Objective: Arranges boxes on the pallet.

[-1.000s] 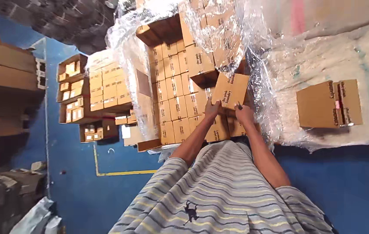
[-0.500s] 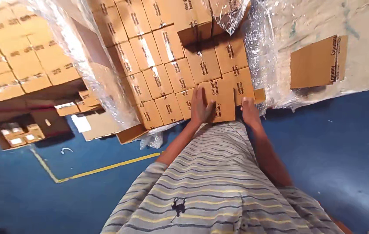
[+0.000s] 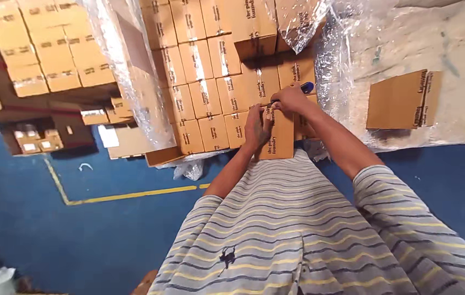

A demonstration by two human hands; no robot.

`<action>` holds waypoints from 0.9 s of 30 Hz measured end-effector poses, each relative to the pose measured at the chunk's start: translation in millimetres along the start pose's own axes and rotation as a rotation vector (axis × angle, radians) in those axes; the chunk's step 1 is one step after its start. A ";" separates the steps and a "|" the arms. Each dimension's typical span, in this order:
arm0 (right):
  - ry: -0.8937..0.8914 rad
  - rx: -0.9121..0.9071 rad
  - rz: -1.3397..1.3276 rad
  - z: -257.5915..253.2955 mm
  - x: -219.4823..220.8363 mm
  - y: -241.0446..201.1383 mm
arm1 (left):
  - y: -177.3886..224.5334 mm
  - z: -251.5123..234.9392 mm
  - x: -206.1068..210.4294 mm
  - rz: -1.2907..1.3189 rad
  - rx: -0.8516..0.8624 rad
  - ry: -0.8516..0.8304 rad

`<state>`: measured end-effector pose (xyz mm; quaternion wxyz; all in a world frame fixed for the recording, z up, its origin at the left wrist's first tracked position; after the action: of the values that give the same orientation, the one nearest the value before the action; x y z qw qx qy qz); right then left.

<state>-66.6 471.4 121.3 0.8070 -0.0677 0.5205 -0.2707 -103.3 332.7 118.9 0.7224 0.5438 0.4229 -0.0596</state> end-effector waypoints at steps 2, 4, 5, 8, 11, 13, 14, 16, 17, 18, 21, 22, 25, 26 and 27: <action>-0.036 -0.087 0.014 -10.7 -1.6 -4.8 | -0.2 -1.5 -1.1 0.032 0.024 0.027; -0.075 -0.163 0.034 -20.4 -2.3 -14.9 | -0.6 -2.5 -2.5 0.062 0.055 0.056; -0.080 -0.191 0.062 -24.4 -2.3 -19.4 | -2.1 -2.2 -2.1 0.070 0.061 0.058; -0.096 -0.269 0.119 -27.9 -1.7 -26.7 | -4.4 -1.6 -0.1 0.079 0.076 0.065; -0.188 -0.286 0.174 -19.5 -4.2 -19.3 | -3.7 -0.7 0.2 0.065 0.077 0.060; -0.219 -0.243 0.252 -9.6 -13.3 -5.3 | -4.1 -1.2 -1.0 0.058 0.077 0.070; -0.211 -0.179 0.288 -2.9 -21.2 4.0 | -5.2 -2.0 -2.7 0.053 0.076 0.074; -0.154 0.023 0.299 15.0 -41.4 25.1 | -6.6 -3.3 -5.7 0.007 0.085 0.069; -0.100 0.114 0.238 25.9 -48.0 31.0 | -7.8 -2.1 -4.6 -0.032 0.089 0.047; -0.049 0.180 0.142 35.8 -50.2 33.6 | -7.5 -1.9 -3.2 -0.055 0.098 0.045; -0.003 0.306 -0.238 55.4 -21.9 15.9 | -6.0 -3.6 -3.0 -0.041 0.107 0.074; 0.016 0.341 -0.309 57.2 -9.5 8.0 | -5.9 -5.6 -3.8 -0.031 0.108 0.084; 0.034 0.470 -0.384 59.7 16.0 -9.9 | -8.7 -6.3 -4.3 0.004 0.109 0.098; 0.040 0.509 -0.385 59.4 18.2 -14.2 | -10.2 -6.8 -3.4 0.004 0.103 0.094; 0.045 0.544 -0.369 58.5 19.0 -18.5 | -10.3 -7.8 -2.8 0.005 0.096 0.080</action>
<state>-16.1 436.1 139.6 0.7211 0.0633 0.4256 -0.5430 -115.0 334.1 112.8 0.6780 0.5809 0.4469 -0.0563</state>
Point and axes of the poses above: each hand's wrist, its own z-axis away from the middle knuckle, its own x-axis out of the palm, y = z × x, the point moved 10 cm from there along -z, towards the middle knuckle
